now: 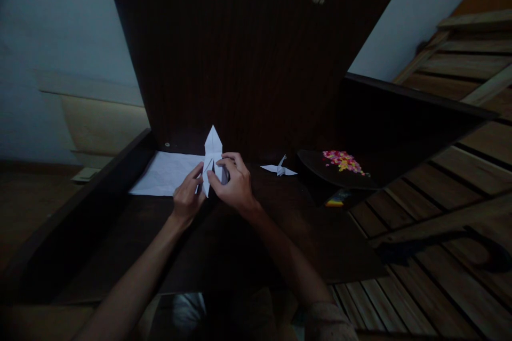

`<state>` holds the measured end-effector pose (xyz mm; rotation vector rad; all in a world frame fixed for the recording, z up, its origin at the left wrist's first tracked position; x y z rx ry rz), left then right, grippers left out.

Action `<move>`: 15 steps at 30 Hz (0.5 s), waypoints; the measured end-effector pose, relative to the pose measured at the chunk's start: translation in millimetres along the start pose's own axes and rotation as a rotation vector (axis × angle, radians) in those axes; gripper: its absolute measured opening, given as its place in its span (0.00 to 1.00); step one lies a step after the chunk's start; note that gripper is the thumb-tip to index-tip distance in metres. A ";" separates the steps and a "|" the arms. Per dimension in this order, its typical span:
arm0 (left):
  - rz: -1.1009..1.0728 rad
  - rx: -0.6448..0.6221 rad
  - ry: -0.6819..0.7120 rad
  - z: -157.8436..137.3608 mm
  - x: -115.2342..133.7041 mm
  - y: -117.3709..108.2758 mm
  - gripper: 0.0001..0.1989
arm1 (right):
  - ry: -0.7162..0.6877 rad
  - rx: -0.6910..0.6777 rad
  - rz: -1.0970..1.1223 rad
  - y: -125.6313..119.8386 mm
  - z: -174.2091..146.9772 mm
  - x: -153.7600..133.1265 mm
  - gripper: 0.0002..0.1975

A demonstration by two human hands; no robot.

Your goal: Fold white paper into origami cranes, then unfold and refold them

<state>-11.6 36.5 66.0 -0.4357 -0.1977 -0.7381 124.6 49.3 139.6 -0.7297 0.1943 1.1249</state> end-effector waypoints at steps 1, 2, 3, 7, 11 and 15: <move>0.021 -0.002 0.031 0.0 2.2 -0.2 0.08 | 0.034 0.016 -0.006 -0.6 2.4 1.8 0.05; 0.040 -0.001 0.058 0.0 4.2 -0.3 0.08 | 0.064 0.023 -0.004 -0.6 4.4 4.0 0.03; 0.053 0.001 0.077 0.0 5.5 -0.3 0.07 | 0.090 0.022 0.003 -0.3 6.0 6.6 0.02; 0.039 -0.013 0.087 -0.4 5.2 1.3 0.07 | 0.182 0.022 0.039 -1.7 8.0 19.0 0.03; 0.038 -0.007 0.092 -1.5 3.6 1.0 0.08 | 0.229 0.038 0.071 -4.6 6.7 26.1 0.02; 0.046 -0.012 0.083 -2.5 0.6 2.6 0.09 | 0.254 0.149 0.087 -8.9 5.3 31.3 0.01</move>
Point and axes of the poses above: each hand's wrist, its own z-axis towards the middle knuckle, its own y-axis out of the palm, x = y × z, the point moved 6 cm from there along z, towards the middle knuckle, and after that the axes turned 7 degrees about z, right-handed, at the moved point
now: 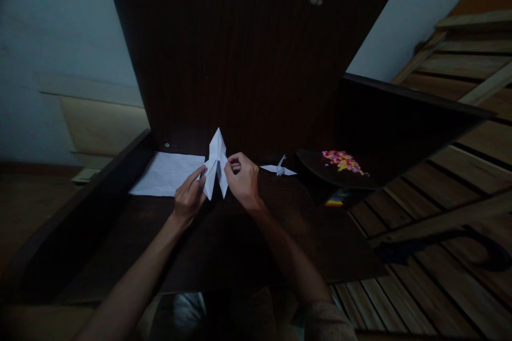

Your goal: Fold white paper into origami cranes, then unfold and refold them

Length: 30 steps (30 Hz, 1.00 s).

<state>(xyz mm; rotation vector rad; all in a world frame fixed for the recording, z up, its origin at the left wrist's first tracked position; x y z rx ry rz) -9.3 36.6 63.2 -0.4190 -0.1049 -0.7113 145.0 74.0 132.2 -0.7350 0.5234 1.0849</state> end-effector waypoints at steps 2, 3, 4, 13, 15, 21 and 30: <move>-0.021 -0.044 -0.004 0.4 -0.8 4.2 0.11 | 0.013 0.066 0.032 -1.9 0.1 3.5 0.02; -0.043 -0.073 -0.001 1.0 -0.4 6.9 0.12 | 0.016 0.093 0.048 -2.5 0.0 5.1 0.02; -0.071 -0.105 0.004 1.9 0.5 9.5 0.14 | 0.013 0.112 0.057 -3.0 -0.2 6.1 0.03; -0.617 -0.258 -0.360 5.4 -7.3 22.3 0.26 | -0.353 0.056 -0.187 -1.2 -12.5 -14.1 0.10; -0.732 -0.203 -0.508 5.1 -12.9 23.6 0.21 | -0.384 0.019 -0.192 2.9 -16.7 -15.3 0.11; -0.724 -0.025 -0.775 5.4 -23.9 22.7 0.21 | -0.368 -0.036 -0.136 14.6 -26.6 -14.2 0.11; -0.670 0.051 -0.820 1.5 -33.0 18.2 0.17 | -0.280 -0.045 -0.055 16.0 -26.9 -7.2 0.09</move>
Point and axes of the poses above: each hand's wrist, its own z-axis towards the middle knuckle, its own y-axis out of the palm, x = y × z, the point moved 6 cm from there along z, towards the middle knuckle, and after that the axes turned 7 degrees about z, right-handed, at the moved point
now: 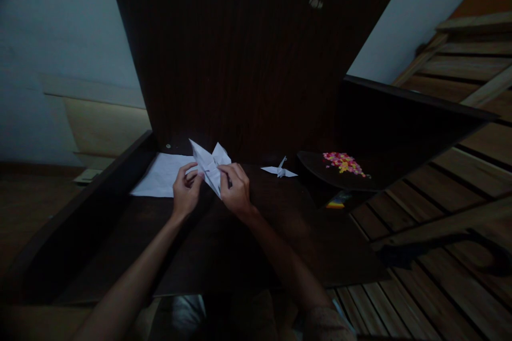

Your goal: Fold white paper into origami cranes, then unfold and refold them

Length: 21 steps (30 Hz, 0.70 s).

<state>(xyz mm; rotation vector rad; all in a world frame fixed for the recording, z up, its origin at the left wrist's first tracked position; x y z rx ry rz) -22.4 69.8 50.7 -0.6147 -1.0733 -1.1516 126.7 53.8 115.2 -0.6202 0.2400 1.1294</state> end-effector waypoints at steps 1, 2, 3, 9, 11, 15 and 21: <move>0.001 0.003 0.000 0.9 0.0 -0.5 0.16 | 0.027 0.007 -0.003 -1.1 0.9 2.2 0.09; 0.003 0.004 0.001 1.9 0.2 -0.9 0.16 | 0.052 0.010 -0.002 -1.9 2.0 4.2 0.09; 0.004 0.005 0.004 3.1 0.5 -1.2 0.15 | 0.076 0.009 0.002 -2.4 3.2 6.4 0.09; 0.002 -0.009 -0.012 9.1 -0.9 -3.5 0.12 | 0.202 -0.018 0.082 -0.9 7.3 21.6 0.05; -0.004 -0.031 -0.020 10.1 -2.8 -2.7 0.12 | 0.232 -0.018 0.118 0.4 6.4 27.2 0.06; -0.093 0.003 0.006 10.6 -4.9 -4.0 0.13 | 0.334 0.011 0.260 2.8 3.0 39.3 0.07; 0.025 -0.018 0.058 8.3 -2.1 -1.4 0.08 | 0.283 -0.039 0.253 2.1 5.3 30.9 0.07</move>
Point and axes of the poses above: each hand's wrist, its own z-axis towards the middle knuckle, its own y-axis out of the palm, x = y × z, the point moved 6 cm from there along z, towards the middle knuckle, and after that the axes turned 7 degrees about z, right-handed, at the moved point
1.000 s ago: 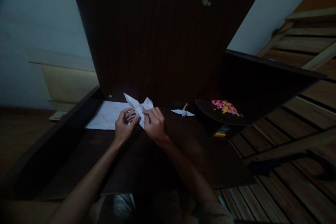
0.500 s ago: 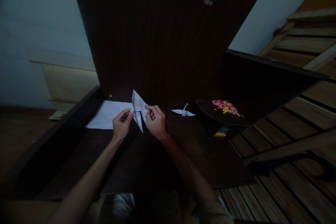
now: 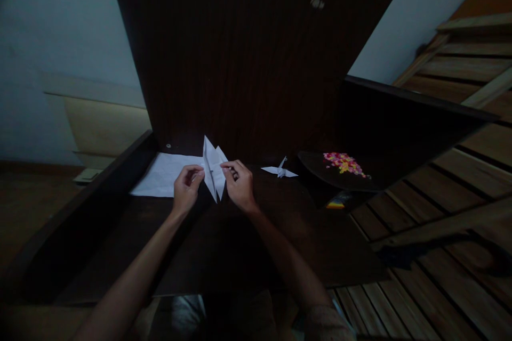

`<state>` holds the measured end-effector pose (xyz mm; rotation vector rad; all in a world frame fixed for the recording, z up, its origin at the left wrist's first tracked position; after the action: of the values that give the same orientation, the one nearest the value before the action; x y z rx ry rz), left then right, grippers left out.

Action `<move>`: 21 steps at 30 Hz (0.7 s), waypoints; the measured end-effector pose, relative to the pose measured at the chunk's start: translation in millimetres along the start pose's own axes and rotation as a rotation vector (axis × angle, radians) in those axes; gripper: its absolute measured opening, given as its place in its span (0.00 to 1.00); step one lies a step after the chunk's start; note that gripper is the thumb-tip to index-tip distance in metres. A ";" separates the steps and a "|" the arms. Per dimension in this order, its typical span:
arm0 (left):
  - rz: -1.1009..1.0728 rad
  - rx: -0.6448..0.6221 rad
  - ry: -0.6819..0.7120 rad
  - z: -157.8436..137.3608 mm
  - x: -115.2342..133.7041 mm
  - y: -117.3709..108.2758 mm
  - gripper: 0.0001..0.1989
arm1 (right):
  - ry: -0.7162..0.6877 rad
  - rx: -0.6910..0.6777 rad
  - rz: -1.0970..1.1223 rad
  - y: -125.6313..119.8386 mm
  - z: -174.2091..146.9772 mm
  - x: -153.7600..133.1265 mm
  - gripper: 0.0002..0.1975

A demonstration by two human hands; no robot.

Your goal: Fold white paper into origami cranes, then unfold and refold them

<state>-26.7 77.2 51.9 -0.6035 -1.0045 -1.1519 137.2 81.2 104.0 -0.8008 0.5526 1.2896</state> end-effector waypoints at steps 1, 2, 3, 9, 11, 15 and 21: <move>0.008 -0.010 -0.023 -0.6 -0.4 1.1 0.08 | -0.021 -0.007 -0.028 0.1 -0.5 -3.8 0.07; 0.008 -0.014 -0.048 -1.2 -0.6 1.9 0.09 | -0.041 -0.014 -0.054 0.4 -1.1 -7.6 0.07; 0.006 -0.013 -0.069 -1.9 -0.5 2.5 0.11 | -0.060 -0.023 -0.075 1.1 -1.9 -11.2 0.07; 0.027 0.007 -0.083 -4.0 3.2 3.3 0.15 | -0.170 -0.096 -0.125 9.1 -7.1 -28.5 0.09; 0.040 0.007 -0.069 -4.0 3.0 2.6 0.15 | -0.208 -0.112 -0.145 10.8 -7.8 -31.4 0.10; 0.102 0.032 -0.052 -4.0 1.7 -0.5 0.14 | -0.257 -0.133 -0.192 12.3 -7.7 -32.0 0.10; 0.268 0.126 0.059 -5.6 10.3 -7.5 0.12 | -0.334 -0.163 -0.265 20.8 -10.9 -33.1 0.12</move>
<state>-31.1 65.4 57.7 -0.5799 -0.9076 -0.8589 110.7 53.8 117.9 -0.7439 0.0704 1.1978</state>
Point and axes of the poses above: each hand's wrist, its own z-axis towards the middle knuckle, its own y-axis out of the palm, x = y × z, the point moved 6 cm from there along z, towards the middle knuckle, and after that the axes turned 7 degrees about z, right-handed, at the moved point
